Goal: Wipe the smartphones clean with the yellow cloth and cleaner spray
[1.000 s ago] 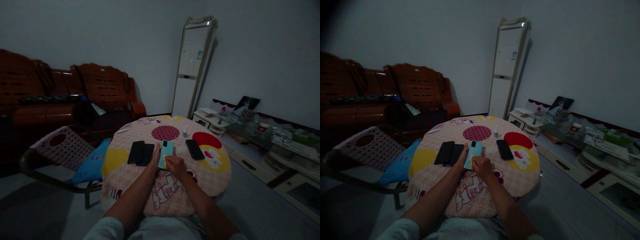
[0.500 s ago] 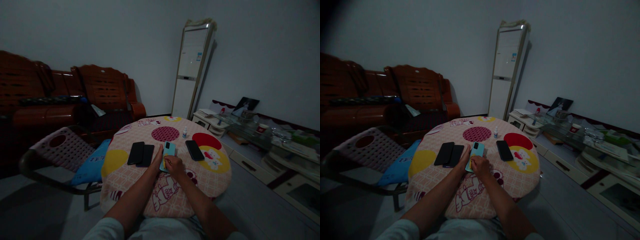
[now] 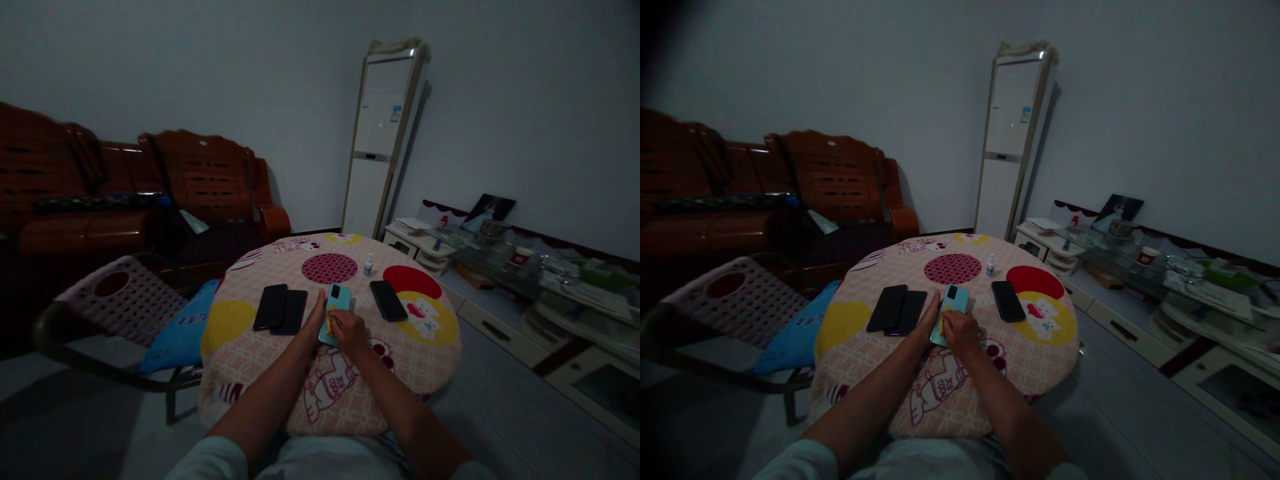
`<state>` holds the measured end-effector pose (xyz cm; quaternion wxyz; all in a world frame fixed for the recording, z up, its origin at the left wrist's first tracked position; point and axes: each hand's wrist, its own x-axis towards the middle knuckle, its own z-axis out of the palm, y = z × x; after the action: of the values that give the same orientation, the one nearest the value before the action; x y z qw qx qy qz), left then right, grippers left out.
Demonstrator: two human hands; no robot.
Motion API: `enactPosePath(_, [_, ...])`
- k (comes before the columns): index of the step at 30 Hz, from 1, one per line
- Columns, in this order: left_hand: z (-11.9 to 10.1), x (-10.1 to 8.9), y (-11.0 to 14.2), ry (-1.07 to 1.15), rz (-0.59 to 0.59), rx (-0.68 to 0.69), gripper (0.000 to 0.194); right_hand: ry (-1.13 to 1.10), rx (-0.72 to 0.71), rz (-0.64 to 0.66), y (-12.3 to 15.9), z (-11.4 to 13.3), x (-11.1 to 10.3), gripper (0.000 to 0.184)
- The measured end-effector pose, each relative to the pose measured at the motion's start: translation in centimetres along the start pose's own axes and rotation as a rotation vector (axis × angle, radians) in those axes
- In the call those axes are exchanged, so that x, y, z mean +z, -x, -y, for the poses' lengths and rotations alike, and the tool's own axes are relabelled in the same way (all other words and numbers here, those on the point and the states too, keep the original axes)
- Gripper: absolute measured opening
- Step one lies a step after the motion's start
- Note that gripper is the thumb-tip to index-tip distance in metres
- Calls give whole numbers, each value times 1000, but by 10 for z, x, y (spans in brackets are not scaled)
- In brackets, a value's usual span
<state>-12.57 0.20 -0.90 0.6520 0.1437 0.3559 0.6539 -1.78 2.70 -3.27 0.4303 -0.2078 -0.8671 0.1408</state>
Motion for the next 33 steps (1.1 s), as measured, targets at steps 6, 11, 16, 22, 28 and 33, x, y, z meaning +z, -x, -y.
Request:
enactPosePath(6, [-1, 1, -2, 18, -16, -17, 72, -34, -59, 60, 1, -1, -1, 22])
enactPosePath(11, [0, -6, -4, 31, 16, 11, 66, 9, 30, -13, -3, -2, -1, 23])
enactPosePath(16, [-1, -10, -6, 113, 48, 17, 68, -1, 63, 10, 0, 1, -4, 19])
enactPosePath(22, [0, -11, -10, 128, -13, 61, 71, -107, -66, 118, 1, 17, -5, 18])
enactPosePath(28, [-3, -12, -7, 121, -148, 67, 61, -70, -144, 171, 8, 25, -7, 19])
enactPosePath(33, [-10, -9, 4, 228, -29, 44, 65, 55, -85, 136, 12, 14, -12, 18])
